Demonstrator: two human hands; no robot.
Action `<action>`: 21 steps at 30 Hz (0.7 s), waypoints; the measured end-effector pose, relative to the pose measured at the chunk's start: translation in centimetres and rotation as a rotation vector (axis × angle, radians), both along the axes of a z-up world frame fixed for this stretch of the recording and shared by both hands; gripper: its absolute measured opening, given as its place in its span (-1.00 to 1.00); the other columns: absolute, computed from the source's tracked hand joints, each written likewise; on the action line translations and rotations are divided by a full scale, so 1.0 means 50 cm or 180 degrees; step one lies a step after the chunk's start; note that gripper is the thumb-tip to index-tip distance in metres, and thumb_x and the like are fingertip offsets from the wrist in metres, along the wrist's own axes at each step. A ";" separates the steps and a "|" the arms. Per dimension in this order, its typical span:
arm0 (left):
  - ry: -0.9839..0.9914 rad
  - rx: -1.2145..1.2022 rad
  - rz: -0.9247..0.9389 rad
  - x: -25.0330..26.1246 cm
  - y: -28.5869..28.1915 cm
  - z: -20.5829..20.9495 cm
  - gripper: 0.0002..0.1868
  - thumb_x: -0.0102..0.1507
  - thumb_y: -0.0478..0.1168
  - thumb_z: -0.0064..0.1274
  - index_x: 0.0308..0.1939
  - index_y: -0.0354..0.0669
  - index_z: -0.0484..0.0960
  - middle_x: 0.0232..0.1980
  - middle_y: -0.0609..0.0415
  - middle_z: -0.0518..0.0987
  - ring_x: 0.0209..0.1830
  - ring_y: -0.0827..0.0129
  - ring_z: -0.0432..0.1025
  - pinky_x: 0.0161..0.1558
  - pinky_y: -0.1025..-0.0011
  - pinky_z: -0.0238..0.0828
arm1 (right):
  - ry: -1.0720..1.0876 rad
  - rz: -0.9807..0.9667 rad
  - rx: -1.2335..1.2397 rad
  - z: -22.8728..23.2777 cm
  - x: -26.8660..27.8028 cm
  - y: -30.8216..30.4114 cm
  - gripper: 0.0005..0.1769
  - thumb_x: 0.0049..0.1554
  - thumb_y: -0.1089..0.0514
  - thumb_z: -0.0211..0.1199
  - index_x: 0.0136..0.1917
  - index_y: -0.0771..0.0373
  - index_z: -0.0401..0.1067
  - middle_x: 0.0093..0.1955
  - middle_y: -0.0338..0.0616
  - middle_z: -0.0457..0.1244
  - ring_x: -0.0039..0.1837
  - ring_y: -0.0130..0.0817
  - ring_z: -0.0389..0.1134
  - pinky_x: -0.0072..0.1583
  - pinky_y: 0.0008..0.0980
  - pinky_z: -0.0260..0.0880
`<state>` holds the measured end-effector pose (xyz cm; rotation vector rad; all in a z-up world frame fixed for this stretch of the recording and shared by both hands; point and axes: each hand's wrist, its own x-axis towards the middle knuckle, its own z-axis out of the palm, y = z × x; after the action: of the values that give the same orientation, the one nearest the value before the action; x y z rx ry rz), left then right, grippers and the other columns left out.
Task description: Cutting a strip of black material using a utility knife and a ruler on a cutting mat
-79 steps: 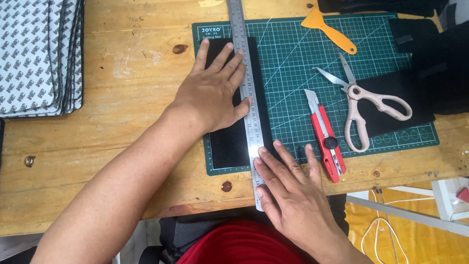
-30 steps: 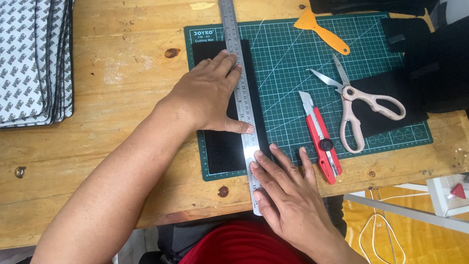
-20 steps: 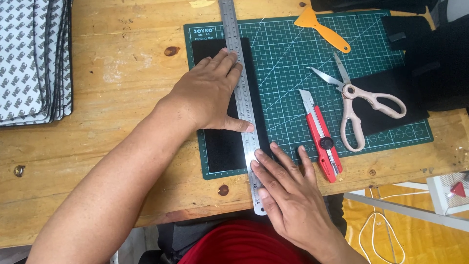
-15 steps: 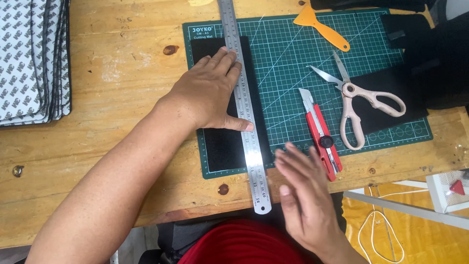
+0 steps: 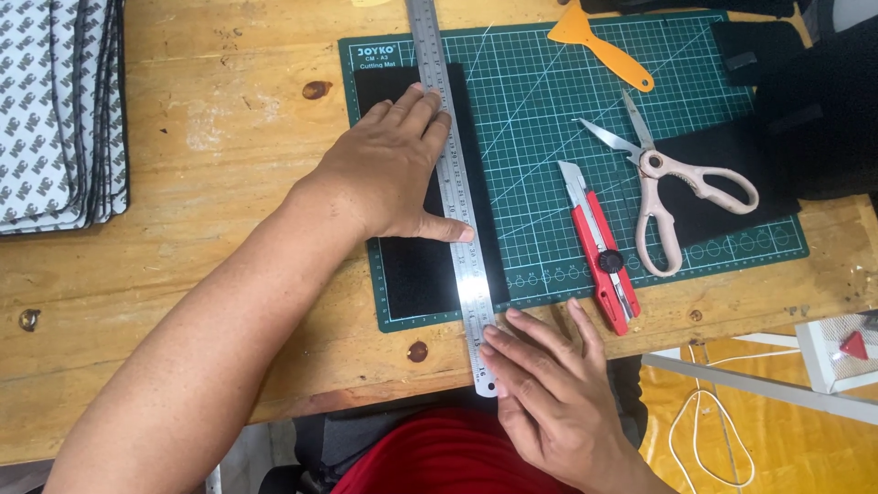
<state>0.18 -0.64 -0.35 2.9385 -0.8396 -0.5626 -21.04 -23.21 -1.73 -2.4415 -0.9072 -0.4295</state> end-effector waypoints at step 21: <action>0.0013 0.0037 -0.0131 0.011 0.001 0.004 0.53 0.00 0.78 0.08 0.58 -0.31 -0.13 0.68 -0.25 -0.28 0.70 0.04 -0.51 0.53 -0.07 -0.76 | 0.0055 0.0015 0.0078 0.005 0.006 0.007 -0.62 0.13 0.22 0.18 0.24 0.15 0.47 0.29 -0.23 0.39 0.42 -0.08 0.36 0.54 0.35 -0.05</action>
<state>0.73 -0.61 -0.14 2.9358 -0.9015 -0.5777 -20.76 -22.88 -1.47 -2.4168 -0.8953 -0.4149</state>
